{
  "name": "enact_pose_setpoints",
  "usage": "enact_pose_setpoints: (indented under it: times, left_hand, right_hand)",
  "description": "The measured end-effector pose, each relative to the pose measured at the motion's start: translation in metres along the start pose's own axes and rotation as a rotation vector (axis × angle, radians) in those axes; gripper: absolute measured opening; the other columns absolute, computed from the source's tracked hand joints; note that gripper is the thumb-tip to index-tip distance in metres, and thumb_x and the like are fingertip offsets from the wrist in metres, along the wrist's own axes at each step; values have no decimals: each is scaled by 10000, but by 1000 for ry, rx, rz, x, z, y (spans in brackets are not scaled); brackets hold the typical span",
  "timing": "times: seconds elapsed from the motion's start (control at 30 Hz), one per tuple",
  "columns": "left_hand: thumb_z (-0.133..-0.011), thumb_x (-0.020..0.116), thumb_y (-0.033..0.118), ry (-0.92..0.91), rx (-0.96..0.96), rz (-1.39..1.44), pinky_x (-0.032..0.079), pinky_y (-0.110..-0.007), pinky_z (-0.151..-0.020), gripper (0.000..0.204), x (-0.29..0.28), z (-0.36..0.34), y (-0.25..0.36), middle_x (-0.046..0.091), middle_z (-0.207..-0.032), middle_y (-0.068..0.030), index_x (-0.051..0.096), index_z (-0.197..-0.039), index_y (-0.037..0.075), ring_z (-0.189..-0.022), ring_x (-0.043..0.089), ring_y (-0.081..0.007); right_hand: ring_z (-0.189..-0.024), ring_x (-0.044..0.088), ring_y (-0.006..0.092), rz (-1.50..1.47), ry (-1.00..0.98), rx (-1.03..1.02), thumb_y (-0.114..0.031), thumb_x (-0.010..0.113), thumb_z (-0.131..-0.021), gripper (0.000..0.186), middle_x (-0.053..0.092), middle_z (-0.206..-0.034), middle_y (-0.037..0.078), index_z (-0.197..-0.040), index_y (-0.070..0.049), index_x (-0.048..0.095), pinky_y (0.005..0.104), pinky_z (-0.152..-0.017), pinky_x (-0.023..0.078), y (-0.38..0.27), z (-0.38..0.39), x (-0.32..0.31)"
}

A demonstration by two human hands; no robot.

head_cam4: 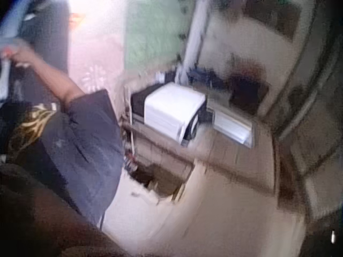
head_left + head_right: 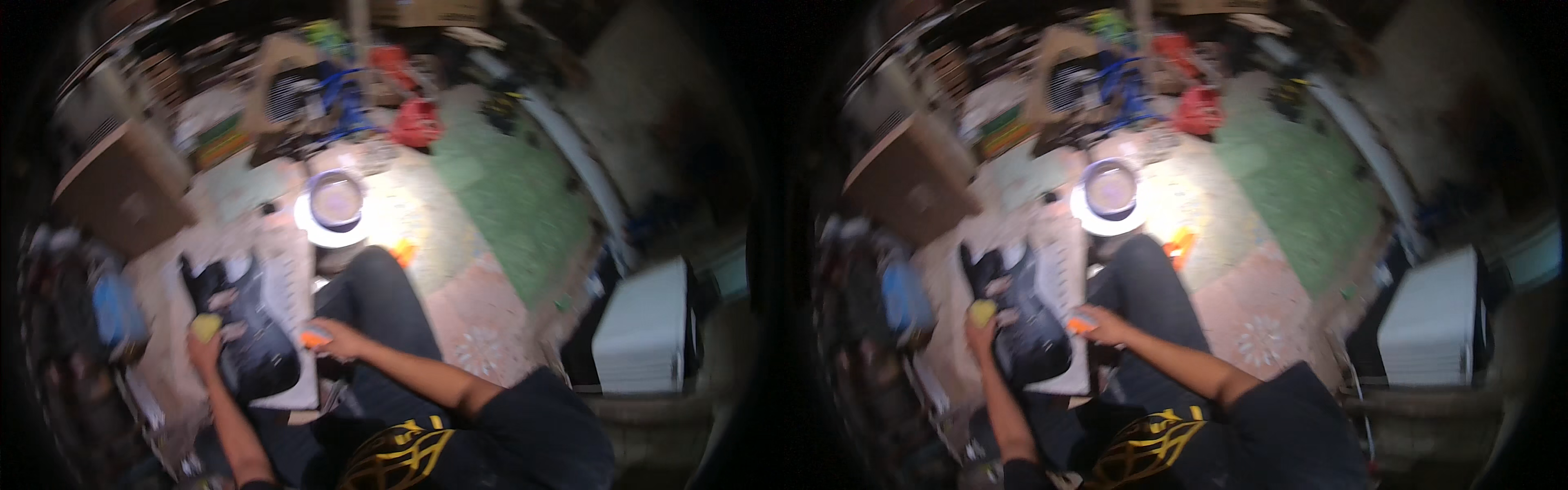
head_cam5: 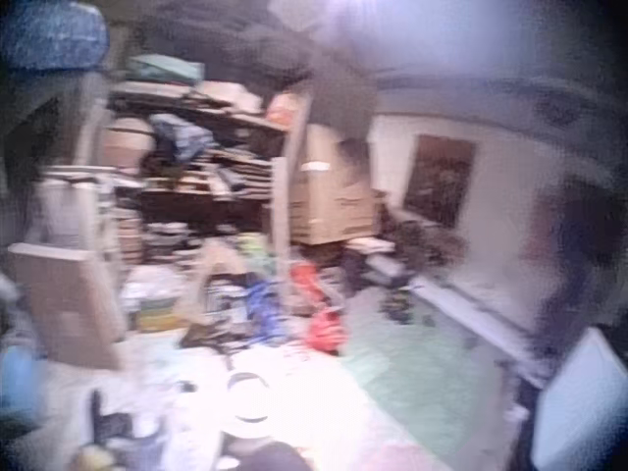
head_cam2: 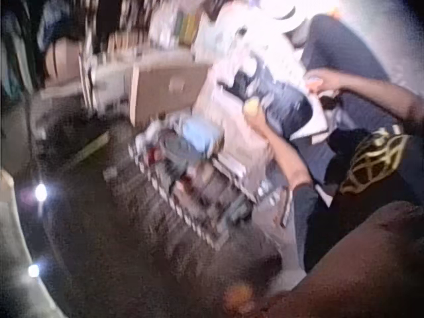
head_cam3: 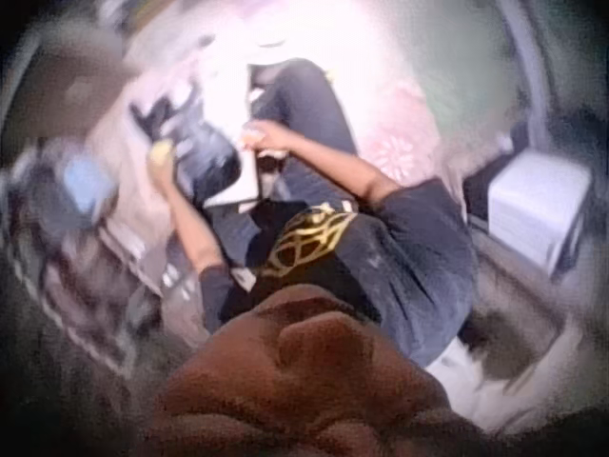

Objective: The person sands the surface of a black guitar body using a sanding block and a cloth, then wipes the surface after dipping the tools into a container.

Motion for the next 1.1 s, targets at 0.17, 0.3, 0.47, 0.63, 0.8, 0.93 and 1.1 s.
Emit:
enact_pose_setpoints:
  times: [0.17,0.3,0.47,0.63,0.8,0.93,1.1]
  left_hand:
    - [-709,803,561,-133,-323,-115,469,-659,-1016,984,-28,39,53,583,-1382,-199,417,-1548,220,-1294,566,-447]
    - [-722,772,596,-142,-483,-41,444,-679,-1022,1009,-32,59,26,522,-1432,-221,366,-1561,208,-1322,533,-460]
    - [-769,732,627,-170,-660,35,437,-708,-1005,1059,-33,97,21,466,-1478,-263,262,-1614,196,-1349,495,-486]
    - [-810,669,686,-144,-795,92,440,-698,-1002,1089,-22,129,30,457,-1475,-286,199,-1643,166,-1338,495,-498]
    - [-860,647,663,-46,-760,164,448,-662,-1007,1070,-10,135,32,452,-1455,-302,178,-1662,134,-1325,493,-490]
    - [-872,654,629,100,-761,123,445,-650,-1019,1033,-17,133,29,445,-1467,-286,227,-1652,104,-1355,464,-470]
    - [-893,663,604,232,-678,-41,434,-621,-1056,969,-18,123,40,412,-1543,-262,305,-1631,88,-1407,434,-445]
  right_hand:
    - [-1326,594,279,-84,-20,99,-182,839,-866,751,616,-1439,185,-1521,-41,501,368,-1126,443,-13,14,-22]
    - [-1373,557,279,-80,-55,101,-186,818,-888,749,589,-1478,186,-1542,-47,478,371,-1152,411,-11,11,-8]
    - [-1317,555,214,-198,38,134,-114,772,-929,717,591,-1431,116,-1566,-60,448,342,-1129,416,6,7,-23]
    - [-1244,581,214,-625,142,366,-113,620,-950,629,596,-1368,84,-1553,-69,442,347,-1073,449,-9,7,-55]
    - [-1206,593,211,-656,223,293,-89,592,-912,639,612,-1309,85,-1536,-69,454,352,-1024,471,-7,-35,-111]
    - [-896,617,141,-434,393,247,-63,616,-939,563,636,-1086,70,-1485,-67,479,301,-853,527,-10,-86,-184]
    - [-771,601,112,41,538,172,-93,638,-947,504,646,-1016,95,-1421,-15,484,263,-658,513,15,-144,-280]
Point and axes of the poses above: each hand's wrist, its own z-axis away from the middle knuckle, its own x-axis out of the palm, y = z × x, the point moved 10 cm from there along -z, towards the middle knuckle
